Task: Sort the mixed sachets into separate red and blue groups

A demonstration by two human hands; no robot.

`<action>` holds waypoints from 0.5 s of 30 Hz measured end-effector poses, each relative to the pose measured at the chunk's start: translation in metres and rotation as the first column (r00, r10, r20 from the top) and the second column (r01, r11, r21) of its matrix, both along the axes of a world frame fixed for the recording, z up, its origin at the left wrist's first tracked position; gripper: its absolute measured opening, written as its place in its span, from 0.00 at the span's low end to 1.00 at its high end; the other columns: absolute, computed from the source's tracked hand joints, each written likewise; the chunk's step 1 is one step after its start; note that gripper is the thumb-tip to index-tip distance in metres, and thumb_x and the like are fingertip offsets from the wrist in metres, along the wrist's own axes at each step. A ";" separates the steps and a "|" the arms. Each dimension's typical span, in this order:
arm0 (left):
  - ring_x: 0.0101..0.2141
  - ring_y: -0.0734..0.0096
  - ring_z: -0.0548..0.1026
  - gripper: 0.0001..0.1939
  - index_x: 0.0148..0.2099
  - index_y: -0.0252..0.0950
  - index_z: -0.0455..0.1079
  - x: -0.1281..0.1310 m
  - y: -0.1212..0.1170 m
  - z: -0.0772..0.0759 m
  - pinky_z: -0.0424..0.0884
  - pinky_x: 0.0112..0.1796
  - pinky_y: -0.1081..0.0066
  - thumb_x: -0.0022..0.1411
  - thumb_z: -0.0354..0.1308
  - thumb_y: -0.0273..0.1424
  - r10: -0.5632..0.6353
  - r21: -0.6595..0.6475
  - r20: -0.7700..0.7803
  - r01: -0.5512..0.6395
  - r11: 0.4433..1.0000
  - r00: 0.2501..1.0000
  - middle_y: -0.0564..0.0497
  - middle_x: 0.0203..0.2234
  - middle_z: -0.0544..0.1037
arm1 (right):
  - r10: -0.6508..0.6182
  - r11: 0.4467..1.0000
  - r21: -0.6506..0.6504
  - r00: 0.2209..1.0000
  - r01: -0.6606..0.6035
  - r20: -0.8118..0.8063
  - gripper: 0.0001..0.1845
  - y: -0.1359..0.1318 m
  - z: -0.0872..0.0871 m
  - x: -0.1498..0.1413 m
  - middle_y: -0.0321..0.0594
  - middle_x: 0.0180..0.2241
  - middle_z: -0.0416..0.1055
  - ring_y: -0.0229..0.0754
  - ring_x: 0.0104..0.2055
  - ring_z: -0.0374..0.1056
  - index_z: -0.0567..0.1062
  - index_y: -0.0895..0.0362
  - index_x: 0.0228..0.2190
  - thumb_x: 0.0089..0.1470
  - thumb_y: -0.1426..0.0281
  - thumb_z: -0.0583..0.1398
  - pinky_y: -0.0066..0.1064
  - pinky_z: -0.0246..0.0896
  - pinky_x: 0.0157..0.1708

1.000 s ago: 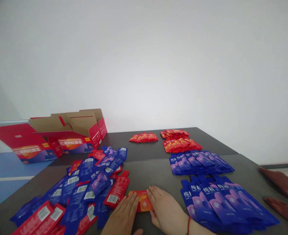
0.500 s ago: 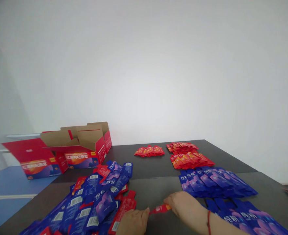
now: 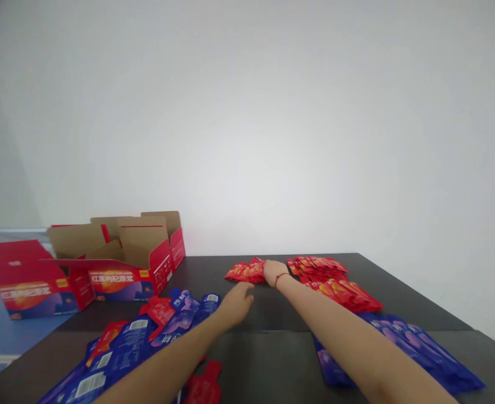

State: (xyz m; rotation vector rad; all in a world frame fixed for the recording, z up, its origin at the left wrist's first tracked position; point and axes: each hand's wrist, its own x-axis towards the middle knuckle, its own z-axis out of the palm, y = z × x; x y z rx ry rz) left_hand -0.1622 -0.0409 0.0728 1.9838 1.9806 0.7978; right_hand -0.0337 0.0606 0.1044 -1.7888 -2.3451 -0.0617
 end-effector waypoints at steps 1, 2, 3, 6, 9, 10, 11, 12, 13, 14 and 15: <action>0.52 0.63 0.68 0.19 0.53 0.38 0.67 -0.010 0.024 0.001 0.61 0.53 0.68 0.59 0.50 0.28 0.077 -0.001 0.007 -0.077 0.997 0.997 0.45 0.51 0.71 | -0.016 1.000 -0.004 1.000 0.016 0.003 0.18 0.010 -0.003 -0.009 0.45 0.48 0.66 0.45 0.44 0.66 0.67 0.59 0.48 0.58 0.64 0.57 0.42 0.65 0.42; 0.53 0.60 0.66 0.20 0.55 0.38 0.65 -0.019 0.047 0.000 0.60 0.53 0.64 0.60 0.49 0.27 0.156 -0.005 0.013 -0.156 0.988 0.988 0.43 0.53 0.69 | -0.030 0.999 -0.013 1.000 0.030 0.007 0.18 0.020 -0.007 -0.017 0.45 0.48 0.66 0.45 0.44 0.66 0.67 0.59 0.48 0.58 0.64 0.57 0.42 0.65 0.42; 0.55 0.56 0.64 0.22 0.57 0.38 0.63 -0.028 0.066 -0.004 0.60 0.53 0.60 0.60 0.48 0.28 0.235 -0.016 0.021 -0.234 0.972 0.972 0.41 0.56 0.66 | -0.045 0.999 -0.023 0.999 0.046 0.012 0.18 0.029 -0.011 -0.024 0.45 0.47 0.66 0.44 0.44 0.67 0.68 0.59 0.48 0.58 0.64 0.57 0.42 0.65 0.42; 0.57 0.48 0.60 0.25 0.61 0.38 0.56 -0.046 0.106 -0.022 0.60 0.51 0.52 0.61 0.46 0.31 0.422 -0.073 0.035 -0.419 0.905 0.906 0.36 0.59 0.58 | -0.110 0.993 -0.034 0.994 0.110 0.014 0.16 0.051 -0.025 -0.044 0.44 0.47 0.67 0.46 0.46 0.66 0.68 0.59 0.46 0.59 0.65 0.55 0.43 0.64 0.43; 0.57 0.47 0.60 0.26 0.63 0.41 0.54 -0.052 0.126 -0.040 0.60 0.51 0.52 0.62 0.46 0.35 0.475 -0.100 0.023 -0.471 0.876 0.879 0.37 0.59 0.58 | -0.159 0.986 -0.043 0.987 0.159 0.006 0.17 0.066 -0.039 -0.058 0.54 0.47 0.67 0.51 0.50 0.62 0.69 0.65 0.47 0.61 0.70 0.49 0.45 0.61 0.43; 0.56 0.48 0.61 0.26 0.62 0.43 0.55 -0.051 0.130 -0.045 0.59 0.51 0.53 0.62 0.47 0.36 0.470 -0.096 0.014 -0.466 0.879 0.883 0.38 0.59 0.59 | -0.166 0.985 -0.052 0.986 0.166 0.006 0.18 0.069 -0.043 -0.062 0.58 0.48 0.67 0.54 0.51 0.61 0.68 0.67 0.48 0.61 0.71 0.47 0.46 0.60 0.43; 0.55 0.48 0.62 0.25 0.61 0.44 0.57 -0.049 0.133 -0.049 0.59 0.51 0.53 0.62 0.47 0.37 0.458 -0.089 0.005 -0.456 0.886 0.889 0.39 0.58 0.60 | -0.167 0.984 -0.062 0.986 0.167 0.006 0.20 0.072 -0.046 -0.066 0.61 0.48 0.66 0.56 0.52 0.60 0.68 0.68 0.48 0.60 0.71 0.47 0.47 0.60 0.42; 0.54 0.49 0.62 0.24 0.60 0.45 0.59 -0.046 0.135 -0.053 0.59 0.51 0.53 0.62 0.47 0.38 0.442 -0.080 -0.006 -0.441 0.894 0.897 0.40 0.57 0.62 | -0.163 0.984 -0.074 0.987 0.163 0.009 0.21 0.074 -0.049 -0.070 0.63 0.49 0.65 0.57 0.52 0.60 0.67 0.69 0.50 0.60 0.71 0.47 0.47 0.59 0.42; 0.54 0.50 0.63 0.22 0.58 0.46 0.61 -0.043 0.136 -0.055 0.59 0.50 0.54 0.62 0.47 0.38 0.424 -0.068 -0.015 -0.424 0.903 0.905 0.41 0.56 0.64 | -0.154 0.984 -0.085 0.988 0.154 0.013 0.23 0.075 -0.052 -0.073 0.64 0.50 0.64 0.58 0.53 0.59 0.66 0.69 0.51 0.59 0.69 0.48 0.48 0.58 0.43; 0.53 0.50 0.63 0.21 0.57 0.47 0.63 -0.040 0.136 -0.058 0.60 0.50 0.54 0.62 0.47 0.38 0.405 -0.054 -0.024 -0.406 0.912 0.914 0.42 0.54 0.65 | -0.139 0.986 -0.095 0.990 0.140 0.016 0.24 0.077 -0.054 -0.076 0.64 0.51 0.63 0.59 0.54 0.58 0.65 0.69 0.51 0.59 0.67 0.48 0.48 0.57 0.43; 0.52 0.52 0.64 0.19 0.55 0.48 0.65 -0.037 0.135 -0.060 0.60 0.49 0.55 0.62 0.47 0.38 0.385 -0.040 -0.031 -0.386 0.921 0.922 0.43 0.53 0.66 | -0.118 0.987 -0.103 0.993 0.120 0.020 0.25 0.078 -0.055 -0.079 0.64 0.52 0.62 0.59 0.54 0.57 0.65 0.69 0.52 0.59 0.65 0.48 0.48 0.57 0.44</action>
